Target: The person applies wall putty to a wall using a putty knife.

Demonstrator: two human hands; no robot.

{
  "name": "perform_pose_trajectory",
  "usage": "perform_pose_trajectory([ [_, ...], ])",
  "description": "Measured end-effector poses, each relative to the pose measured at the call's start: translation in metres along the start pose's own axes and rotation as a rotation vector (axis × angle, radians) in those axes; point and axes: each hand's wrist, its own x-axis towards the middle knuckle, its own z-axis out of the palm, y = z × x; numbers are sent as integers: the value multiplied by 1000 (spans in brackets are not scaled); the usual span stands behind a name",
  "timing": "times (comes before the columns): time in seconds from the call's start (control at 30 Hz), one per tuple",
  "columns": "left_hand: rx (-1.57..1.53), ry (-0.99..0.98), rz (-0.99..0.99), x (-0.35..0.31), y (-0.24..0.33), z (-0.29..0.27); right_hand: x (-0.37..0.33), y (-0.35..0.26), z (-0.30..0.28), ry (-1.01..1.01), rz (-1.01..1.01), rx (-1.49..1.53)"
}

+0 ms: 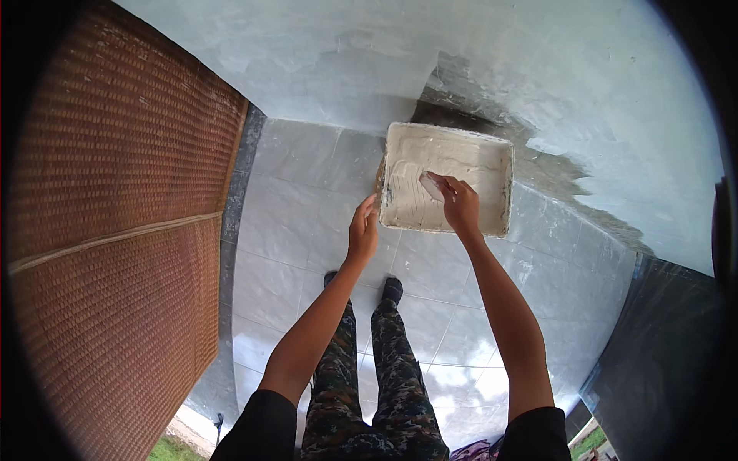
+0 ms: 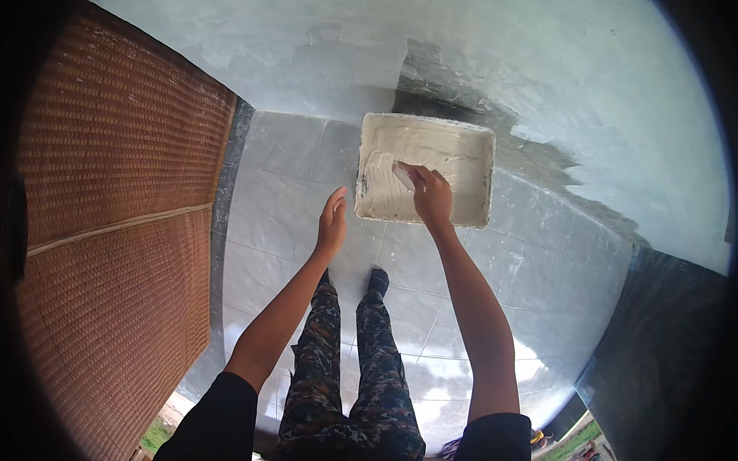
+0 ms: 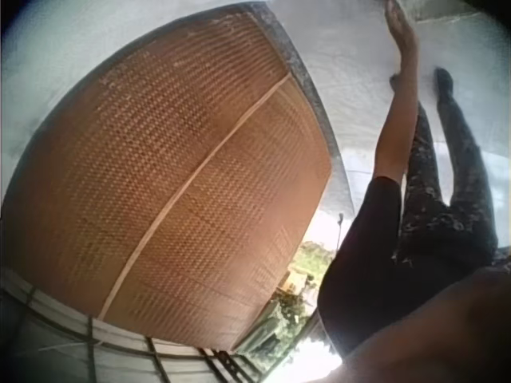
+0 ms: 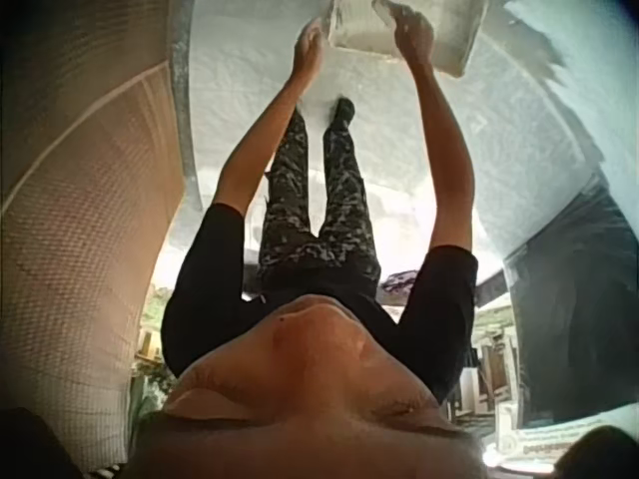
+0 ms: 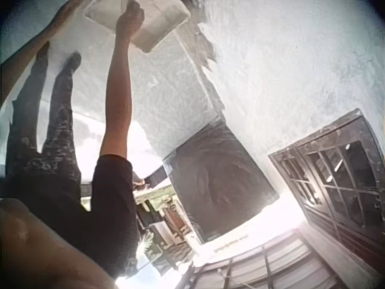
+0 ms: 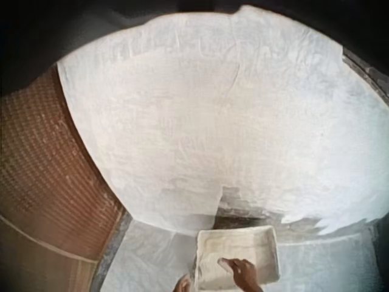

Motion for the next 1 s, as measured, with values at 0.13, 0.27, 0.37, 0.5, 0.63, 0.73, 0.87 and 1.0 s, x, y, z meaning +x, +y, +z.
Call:
perform_pose_trajectory([
  [0.13, -97, 34, -28, 21, -44, 34, 37, -1, 35, 99, -208, -244],
  [0.27, -239, 14, -15, 40, -78, 46, 50, -9, 64, 91, -414, -344],
  [0.37, -488, -25, -27, 40, -81, 53, 39, -6, 73, 13, -482, -429],
  [0.5, -811, -60, -150, 38, -75, 54, 14, 7, 68, 3, -492, -370],
  [0.63, -914, -101, -200, 34, -74, 45, -20, 3, 60, -24, -594, -310],
  [0.73, -813, -76, -181, 35, -74, 47, -41, 3, 54, -96, -592, -293],
  [0.87, -794, -111, -201, 35, -76, 46, -56, 3, 52, -130, -577, -270],
  [1.0, -763, -110, -195, 35, -71, 47, -65, -1, 44, -189, -520, -267],
])
